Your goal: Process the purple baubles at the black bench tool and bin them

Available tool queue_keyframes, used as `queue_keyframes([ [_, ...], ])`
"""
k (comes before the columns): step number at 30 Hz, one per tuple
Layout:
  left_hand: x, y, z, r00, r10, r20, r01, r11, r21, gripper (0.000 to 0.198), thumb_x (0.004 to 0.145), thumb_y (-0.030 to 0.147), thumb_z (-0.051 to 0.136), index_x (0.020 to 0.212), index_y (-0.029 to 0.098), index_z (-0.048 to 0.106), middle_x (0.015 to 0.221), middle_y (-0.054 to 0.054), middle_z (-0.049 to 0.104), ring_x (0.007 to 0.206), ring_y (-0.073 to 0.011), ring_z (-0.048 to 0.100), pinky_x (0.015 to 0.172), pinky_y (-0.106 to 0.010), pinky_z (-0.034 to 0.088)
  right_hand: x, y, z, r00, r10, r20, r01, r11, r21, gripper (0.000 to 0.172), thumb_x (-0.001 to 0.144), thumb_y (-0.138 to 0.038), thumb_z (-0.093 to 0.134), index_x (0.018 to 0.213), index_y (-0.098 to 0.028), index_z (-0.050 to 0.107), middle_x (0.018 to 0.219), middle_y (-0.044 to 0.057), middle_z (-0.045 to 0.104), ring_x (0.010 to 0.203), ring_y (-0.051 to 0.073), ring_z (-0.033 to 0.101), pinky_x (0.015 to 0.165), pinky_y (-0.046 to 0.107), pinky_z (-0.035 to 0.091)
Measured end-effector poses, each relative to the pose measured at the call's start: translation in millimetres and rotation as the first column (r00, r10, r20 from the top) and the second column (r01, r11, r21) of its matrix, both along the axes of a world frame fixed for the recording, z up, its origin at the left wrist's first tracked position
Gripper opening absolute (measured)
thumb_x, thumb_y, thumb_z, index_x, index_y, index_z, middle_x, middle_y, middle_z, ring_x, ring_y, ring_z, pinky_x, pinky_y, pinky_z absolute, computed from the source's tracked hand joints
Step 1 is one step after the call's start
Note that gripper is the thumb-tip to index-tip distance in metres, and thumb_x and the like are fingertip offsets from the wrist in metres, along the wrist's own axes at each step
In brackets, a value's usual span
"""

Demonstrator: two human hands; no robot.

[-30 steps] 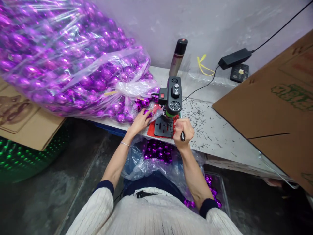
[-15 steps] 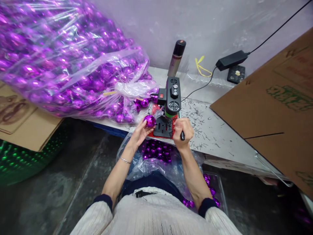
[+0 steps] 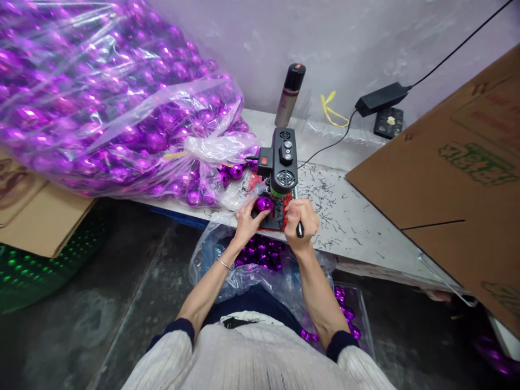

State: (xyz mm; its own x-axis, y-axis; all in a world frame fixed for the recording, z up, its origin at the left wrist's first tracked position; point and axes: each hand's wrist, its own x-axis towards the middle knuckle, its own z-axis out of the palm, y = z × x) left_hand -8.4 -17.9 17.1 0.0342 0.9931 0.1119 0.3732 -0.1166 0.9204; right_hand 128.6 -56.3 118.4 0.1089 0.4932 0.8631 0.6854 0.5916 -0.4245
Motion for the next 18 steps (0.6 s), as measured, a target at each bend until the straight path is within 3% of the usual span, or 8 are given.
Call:
queue_keyframes([
  [3,1.3,0.0,0.1,0.989,-0.059,-0.139,0.071,0.994,0.082,0.054,0.086,0.042,0.076,0.134,0.022,0.061,0.135,-0.013,0.068,0.128,-0.0313,0.061,0.114,-0.051,0.039,0.1,-0.9,-0.1,1.000,-0.007,-0.003,0.007,1.000,-0.012,0.026,0.097,-0.015,0.044,0.074,-0.023,0.050,0.069,0.000,0.058,0.065,0.013,0.056,0.061,0.030,0.044],
  [7,6.9,3.2,-3.6,0.974,-0.130,-0.186,0.162,0.972,0.172,0.057,0.088,0.047,0.073,0.137,0.020,0.058,0.137,-0.014,0.066,0.130,-0.0297,0.059,0.111,-0.047,0.041,-0.2,-2.0,1.5,1.000,-0.005,-0.007,0.004,1.000,-0.030,0.025,0.097,-0.014,0.044,0.075,-0.023,0.051,0.071,0.000,0.059,0.066,0.013,0.057,0.062,0.029,0.045],
  [13,12.2,7.2,-17.8,0.979,-0.096,-0.178,0.135,0.967,0.218,0.062,0.087,0.050,0.073,0.139,0.020,0.056,0.133,-0.015,0.067,0.126,-0.0301,0.062,0.108,-0.047,0.044,0.0,-2.4,2.1,1.000,-0.004,-0.001,0.004,1.000,-0.015,0.023,0.096,-0.011,0.046,0.076,-0.022,0.051,0.071,0.000,0.059,0.066,0.012,0.056,0.061,0.028,0.045],
  [18,12.2,6.5,-22.5,0.979,-0.081,-0.186,0.128,0.958,0.255,0.062,0.088,0.052,0.071,0.138,0.019,0.056,0.133,-0.016,0.068,0.125,-0.0298,0.062,0.107,-0.047,0.045,-0.8,-1.2,-10.9,1.000,-0.009,-0.007,0.010,1.000,0.018,0.024,0.097,-0.013,0.044,0.075,-0.023,0.050,0.071,-0.001,0.057,0.065,0.012,0.057,0.061,0.027,0.045],
])
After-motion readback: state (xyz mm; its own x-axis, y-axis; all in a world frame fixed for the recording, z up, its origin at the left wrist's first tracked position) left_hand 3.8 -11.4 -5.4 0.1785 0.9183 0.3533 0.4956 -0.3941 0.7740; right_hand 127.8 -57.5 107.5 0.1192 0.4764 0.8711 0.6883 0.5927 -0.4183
